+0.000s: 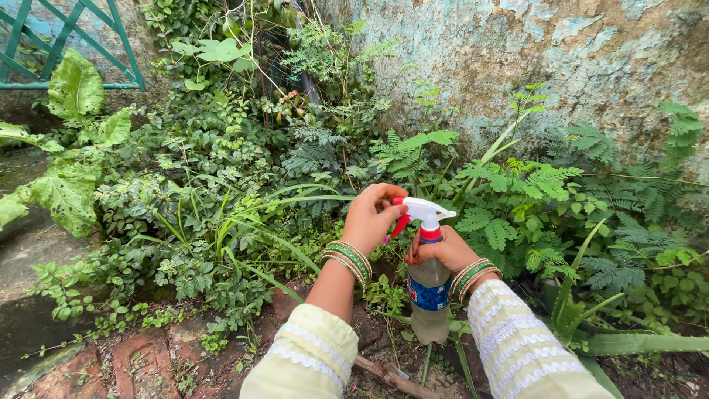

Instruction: The person digs in the soil with a hand hoe and then rinses a plastic bottle and a spray nozzle in a bucket of water before screwing the nozzle onto the bottle.

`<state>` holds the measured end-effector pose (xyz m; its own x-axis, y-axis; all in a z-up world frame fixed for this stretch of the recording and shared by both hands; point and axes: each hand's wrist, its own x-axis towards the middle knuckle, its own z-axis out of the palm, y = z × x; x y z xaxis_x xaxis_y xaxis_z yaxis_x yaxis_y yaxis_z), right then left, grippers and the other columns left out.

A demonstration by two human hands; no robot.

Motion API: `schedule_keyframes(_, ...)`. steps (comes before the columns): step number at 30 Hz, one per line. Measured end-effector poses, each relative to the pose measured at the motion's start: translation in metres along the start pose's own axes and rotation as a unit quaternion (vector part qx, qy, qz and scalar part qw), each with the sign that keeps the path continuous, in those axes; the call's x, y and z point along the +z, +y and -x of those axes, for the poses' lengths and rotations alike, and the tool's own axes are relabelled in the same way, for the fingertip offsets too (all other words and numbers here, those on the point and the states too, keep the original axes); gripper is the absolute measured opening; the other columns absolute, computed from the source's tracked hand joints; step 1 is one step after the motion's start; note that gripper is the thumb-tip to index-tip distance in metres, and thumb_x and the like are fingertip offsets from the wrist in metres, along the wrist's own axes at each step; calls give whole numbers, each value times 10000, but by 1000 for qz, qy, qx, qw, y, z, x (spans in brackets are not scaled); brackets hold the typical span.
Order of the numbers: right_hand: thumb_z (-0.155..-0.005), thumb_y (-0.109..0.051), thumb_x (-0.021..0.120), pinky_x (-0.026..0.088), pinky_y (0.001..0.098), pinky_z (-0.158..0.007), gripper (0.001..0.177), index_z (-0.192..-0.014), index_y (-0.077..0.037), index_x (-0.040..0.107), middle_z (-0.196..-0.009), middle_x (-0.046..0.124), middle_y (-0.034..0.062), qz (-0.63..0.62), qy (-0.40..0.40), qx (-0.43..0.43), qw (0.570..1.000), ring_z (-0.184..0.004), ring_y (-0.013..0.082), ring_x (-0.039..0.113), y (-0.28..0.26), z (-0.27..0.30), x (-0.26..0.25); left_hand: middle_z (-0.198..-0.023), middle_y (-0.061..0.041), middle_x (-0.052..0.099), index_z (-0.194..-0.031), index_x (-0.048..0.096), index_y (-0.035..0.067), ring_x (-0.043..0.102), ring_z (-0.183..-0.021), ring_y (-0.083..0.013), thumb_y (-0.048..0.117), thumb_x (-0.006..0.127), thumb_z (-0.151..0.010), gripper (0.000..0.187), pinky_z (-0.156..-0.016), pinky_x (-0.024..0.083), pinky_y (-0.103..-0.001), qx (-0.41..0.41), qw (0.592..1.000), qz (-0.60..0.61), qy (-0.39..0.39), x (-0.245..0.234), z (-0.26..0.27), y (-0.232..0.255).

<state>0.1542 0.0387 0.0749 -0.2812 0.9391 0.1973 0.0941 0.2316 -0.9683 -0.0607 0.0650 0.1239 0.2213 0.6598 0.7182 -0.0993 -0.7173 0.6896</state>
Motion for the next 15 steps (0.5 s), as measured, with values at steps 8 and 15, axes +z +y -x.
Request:
schedule_keyframes(8,-670,-1,654,580,412,-802,84,-748,26,667,-767,732,134,6,-10,5,1000,-789,259,724,0,0,1,-857,-132,692,-867,720,-36,590,-799,-217,252,695,-1063,349,-730,468,-368,-52,954,-292,49,7,-1,6)
schedule_keyframes(15,-662,-4,670,594,426,-830,90,-751,10,661,-767,731,125,-7,16,6,1000,-801,262,737,-1,1,-2,-885,-1,669,-1120,674,50,612,-788,-108,108,676,-867,259,-709,535,-288,-42,997,52,29,1,-3,10)
